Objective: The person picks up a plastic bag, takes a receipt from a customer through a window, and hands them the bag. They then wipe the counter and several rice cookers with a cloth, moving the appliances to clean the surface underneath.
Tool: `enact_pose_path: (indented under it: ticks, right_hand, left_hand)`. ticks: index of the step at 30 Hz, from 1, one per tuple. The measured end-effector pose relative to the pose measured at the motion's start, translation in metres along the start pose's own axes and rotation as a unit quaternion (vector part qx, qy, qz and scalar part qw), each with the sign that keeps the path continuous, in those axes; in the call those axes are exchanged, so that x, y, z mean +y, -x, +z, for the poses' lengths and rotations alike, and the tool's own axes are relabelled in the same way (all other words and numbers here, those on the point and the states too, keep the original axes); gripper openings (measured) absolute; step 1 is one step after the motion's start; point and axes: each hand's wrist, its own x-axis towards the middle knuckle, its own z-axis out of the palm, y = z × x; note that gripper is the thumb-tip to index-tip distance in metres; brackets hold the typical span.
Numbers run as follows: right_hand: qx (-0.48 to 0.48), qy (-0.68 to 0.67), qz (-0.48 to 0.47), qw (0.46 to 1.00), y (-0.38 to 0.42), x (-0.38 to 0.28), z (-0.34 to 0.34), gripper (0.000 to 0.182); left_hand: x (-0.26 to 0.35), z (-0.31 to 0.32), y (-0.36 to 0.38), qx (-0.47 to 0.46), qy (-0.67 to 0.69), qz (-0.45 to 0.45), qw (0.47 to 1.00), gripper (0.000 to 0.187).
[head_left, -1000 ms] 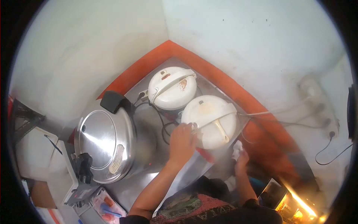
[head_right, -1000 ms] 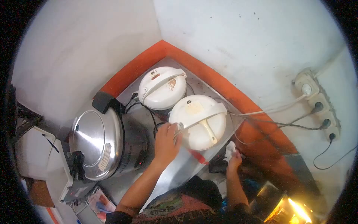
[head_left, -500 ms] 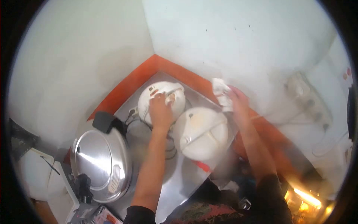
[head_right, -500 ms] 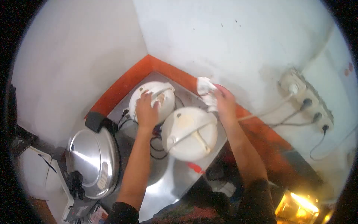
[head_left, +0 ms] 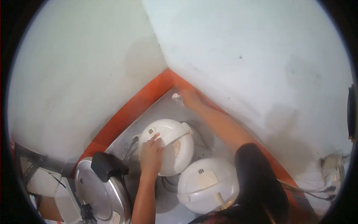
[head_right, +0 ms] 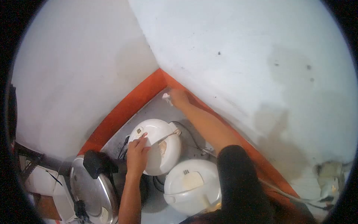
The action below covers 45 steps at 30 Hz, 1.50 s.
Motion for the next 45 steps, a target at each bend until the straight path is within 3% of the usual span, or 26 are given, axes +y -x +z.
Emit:
enact_pose_path:
  ticks: [1, 3, 6, 8, 9, 14, 16, 17, 19, 21, 24, 26, 28, 30, 32, 34, 36, 39, 43, 45]
  right_hand:
    - [-0.019, 0.024, -0.005, 1.0, -0.005, 0.009, 0.017, 0.027]
    - [-0.04, -0.094, 0.032, 0.994, -0.011, 0.028, 0.039, 0.027]
    - [0.015, -0.136, -0.037, 0.99, -0.009, 0.081, 0.118, 0.027]
    - [0.049, -0.14, -0.093, 0.984, 0.004, 0.104, 0.171, 0.027]
    - [-0.012, -0.156, -0.096, 0.983, 0.009, 0.101, 0.165, 0.026]
    - [-0.296, -0.175, -0.068, 0.937, 0.088, 0.093, 0.106, 0.016]
    - [-0.392, -0.1, 0.068, 0.912, 0.116, 0.058, 0.02, 0.013]
    - [-0.382, -0.142, 0.118, 0.906, 0.146, 0.083, 0.03, 0.014]
    - [-0.429, -0.107, 0.143, 0.885, 0.17, 0.093, 0.019, 0.013]
    - [-0.536, 0.04, 0.084, 0.839, 0.158, 0.06, -0.034, 0.011]
    - [-0.465, -0.113, 0.09, 0.874, 0.133, 0.09, -0.013, 0.009]
    - [-0.328, -0.067, 0.057, 0.941, 0.087, 0.056, -0.027, 0.023]
    - [-0.208, -0.054, 0.066, 0.974, 0.042, 0.04, -0.009, 0.024]
    - [-0.085, -0.285, 0.257, 0.92, 0.014, 0.02, -0.005, 0.022]
    - [-0.023, -0.226, 0.13, 0.965, 0.015, 0.068, 0.064, 0.026]
    - [-0.018, -0.245, 0.139, 0.959, 0.028, 0.089, 0.085, 0.032]
    - [-0.085, -0.331, 0.281, 0.897, 0.064, 0.085, 0.057, 0.036]
    - [-0.139, -0.406, 0.306, 0.85, 0.129, 0.071, 0.001, 0.036]
    - [-0.164, -0.394, 0.379, 0.821, 0.225, 0.099, -0.029, 0.032]
    - [-0.189, -0.296, 0.403, 0.845, 0.27, 0.138, -0.028, 0.024]
  left_hand:
    - [0.001, 0.0, 0.007, -0.006, -0.006, -0.013, 1.0, 0.032]
    - [0.005, -0.001, 0.011, 0.017, -0.028, -0.003, 0.999, 0.023]
    - [0.014, -0.004, 0.009, 0.023, -0.06, -0.014, 0.998, 0.015]
    - [0.01, -0.005, 0.015, -0.004, -0.04, -0.058, 0.997, 0.03]
    - [0.008, -0.004, 0.016, -0.016, -0.029, -0.079, 0.996, 0.037]
    - [0.006, -0.005, 0.02, -0.003, 0.012, -0.11, 0.994, 0.036]
    - [0.01, -0.007, 0.016, 0.004, 0.018, -0.104, 0.994, 0.036]
    - [0.008, -0.006, 0.016, 0.004, 0.021, -0.104, 0.994, 0.036]
    - [0.005, -0.008, 0.02, 0.004, 0.027, -0.102, 0.994, 0.036]
    - [0.006, -0.009, 0.019, 0.005, 0.045, -0.104, 0.994, 0.036]
    - [0.007, -0.007, 0.017, 0.01, 0.055, -0.108, 0.993, 0.034]
    - [0.007, -0.006, 0.019, 0.022, 0.046, -0.11, 0.993, 0.036]
    - [0.005, -0.004, 0.02, 0.035, 0.026, -0.101, 0.994, 0.039]
    - [0.006, -0.003, 0.02, 0.028, 0.025, -0.117, 0.992, 0.039]
    - [0.006, -0.001, 0.019, 0.027, 0.021, -0.12, 0.992, 0.038]
    - [0.004, -0.002, 0.02, 0.026, 0.015, -0.11, 0.993, 0.037]
    - [0.011, -0.009, 0.016, 0.01, 0.015, -0.131, 0.991, 0.036]
    - [0.009, -0.009, 0.017, 0.006, 0.028, -0.137, 0.99, 0.036]
    - [0.003, -0.003, 0.021, 0.035, 0.057, -0.119, 0.991, 0.038]
    - [-0.004, 0.002, 0.023, 0.045, 0.049, -0.091, 0.994, 0.037]
